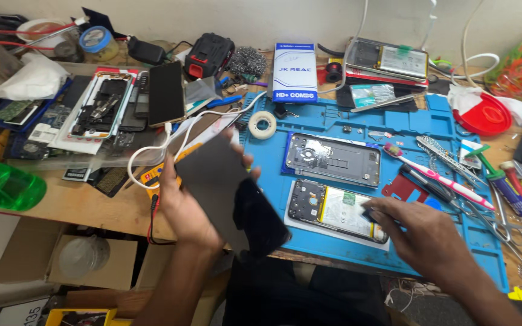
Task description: The person replaces a mobile phone screen by removing the old panel, cleaning the frame with a brush and a thin tool, and fitting a new screen assembly onto the chassis.
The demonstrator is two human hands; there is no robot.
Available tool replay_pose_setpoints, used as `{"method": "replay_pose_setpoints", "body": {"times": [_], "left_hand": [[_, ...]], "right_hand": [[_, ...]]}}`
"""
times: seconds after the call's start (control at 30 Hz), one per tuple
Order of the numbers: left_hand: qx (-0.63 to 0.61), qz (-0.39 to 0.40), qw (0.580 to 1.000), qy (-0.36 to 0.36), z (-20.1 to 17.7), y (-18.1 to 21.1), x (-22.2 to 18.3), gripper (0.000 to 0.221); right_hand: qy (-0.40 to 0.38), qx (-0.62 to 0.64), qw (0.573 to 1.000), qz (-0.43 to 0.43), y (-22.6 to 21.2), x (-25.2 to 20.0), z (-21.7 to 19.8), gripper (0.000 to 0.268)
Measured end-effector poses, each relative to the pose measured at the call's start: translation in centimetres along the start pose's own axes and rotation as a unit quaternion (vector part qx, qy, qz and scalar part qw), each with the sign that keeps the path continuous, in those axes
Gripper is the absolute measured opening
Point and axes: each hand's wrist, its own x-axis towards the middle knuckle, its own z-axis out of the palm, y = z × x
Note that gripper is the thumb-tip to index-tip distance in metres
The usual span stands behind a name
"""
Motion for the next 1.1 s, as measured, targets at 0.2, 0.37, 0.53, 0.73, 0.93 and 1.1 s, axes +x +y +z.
{"method": "replay_pose_setpoints", "body": {"times": [0.2,0.37,0.53,0.73,0.93,1.1], "left_hand": [[0.005,0.023,1.0,0.017,-2.9,1.2,-5.1,0.081],[0.025,0.021,0.998,0.044,-3.7,-0.2,-5.9,0.079],[-0.017,0.003,0.999,0.043,-3.8,-0.9,-6.8,0.08],[0.024,0.028,0.996,0.085,-4.3,0.2,-7.5,0.088],[0.004,-0.008,0.994,0.113,-4.6,-0.4,-7.3,0.086],[0.007,-0.011,0.997,0.077,-6.9,-1.2,-7.4,0.088]], "right_hand": [[-0.139,-0.245,0.945,0.163,1.7,-0.9,-3.8,0.037],[-0.049,-0.173,0.982,-0.052,-1.8,1.1,-1.3,0.061],[-0.156,-0.134,0.978,-0.029,-4.0,3.7,-0.4,0.086],[-0.218,-0.164,0.962,0.005,-5.7,4.4,-1.3,0.09],[-0.201,-0.174,0.964,-0.005,-5.8,3.7,-1.6,0.086],[-0.187,-0.13,0.974,-0.021,-4.4,3.3,-0.7,0.084]]}}
